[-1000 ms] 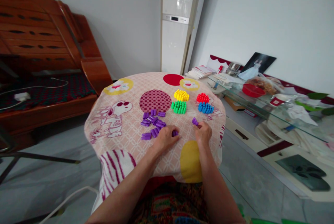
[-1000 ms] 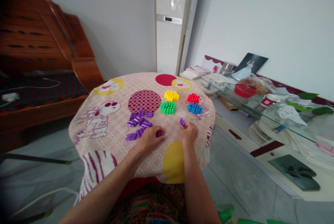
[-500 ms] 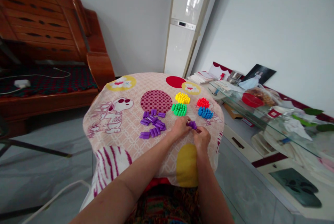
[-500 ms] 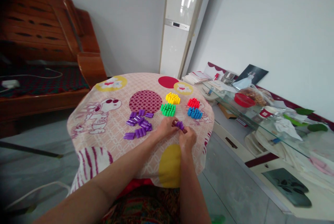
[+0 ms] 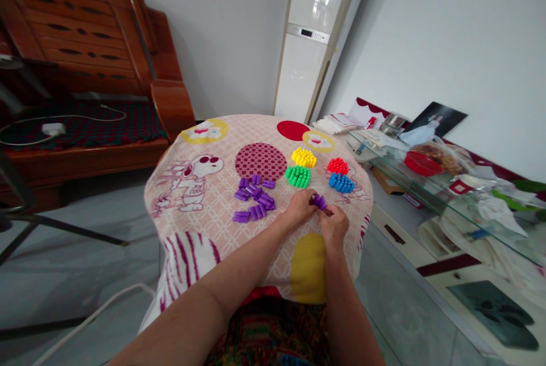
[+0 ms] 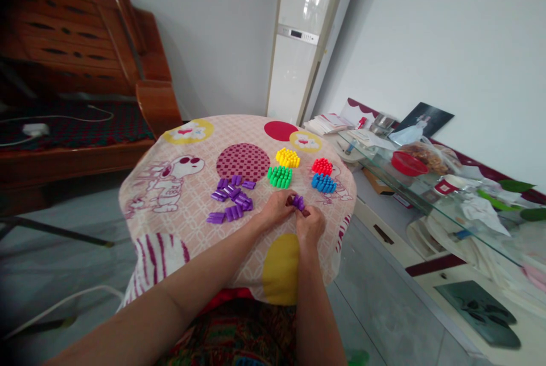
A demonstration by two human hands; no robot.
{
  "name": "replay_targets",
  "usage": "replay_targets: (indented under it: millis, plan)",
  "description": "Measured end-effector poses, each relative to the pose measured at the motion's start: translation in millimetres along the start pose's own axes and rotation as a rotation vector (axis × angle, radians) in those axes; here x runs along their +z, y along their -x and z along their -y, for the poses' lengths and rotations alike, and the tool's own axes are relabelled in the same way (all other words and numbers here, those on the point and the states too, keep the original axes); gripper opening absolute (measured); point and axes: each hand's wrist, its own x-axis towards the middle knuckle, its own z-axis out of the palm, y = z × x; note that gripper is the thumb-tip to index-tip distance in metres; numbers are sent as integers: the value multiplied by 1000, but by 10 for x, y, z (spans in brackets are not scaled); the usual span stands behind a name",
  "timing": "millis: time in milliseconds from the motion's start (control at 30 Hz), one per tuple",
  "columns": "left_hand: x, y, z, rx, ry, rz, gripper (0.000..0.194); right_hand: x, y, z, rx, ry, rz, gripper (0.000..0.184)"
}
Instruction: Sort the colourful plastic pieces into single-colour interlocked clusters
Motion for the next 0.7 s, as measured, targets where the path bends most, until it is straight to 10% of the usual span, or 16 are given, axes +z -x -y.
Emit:
replay_targets:
  millis: [433,700]
  plan:
    - [-1193,642,242,-122,-531,112,42,35,15,-56,58,-107,-50,37]
    - [-1166,577,248,-130,-433,-8,27,48,10,-65,46,-98,-74,34]
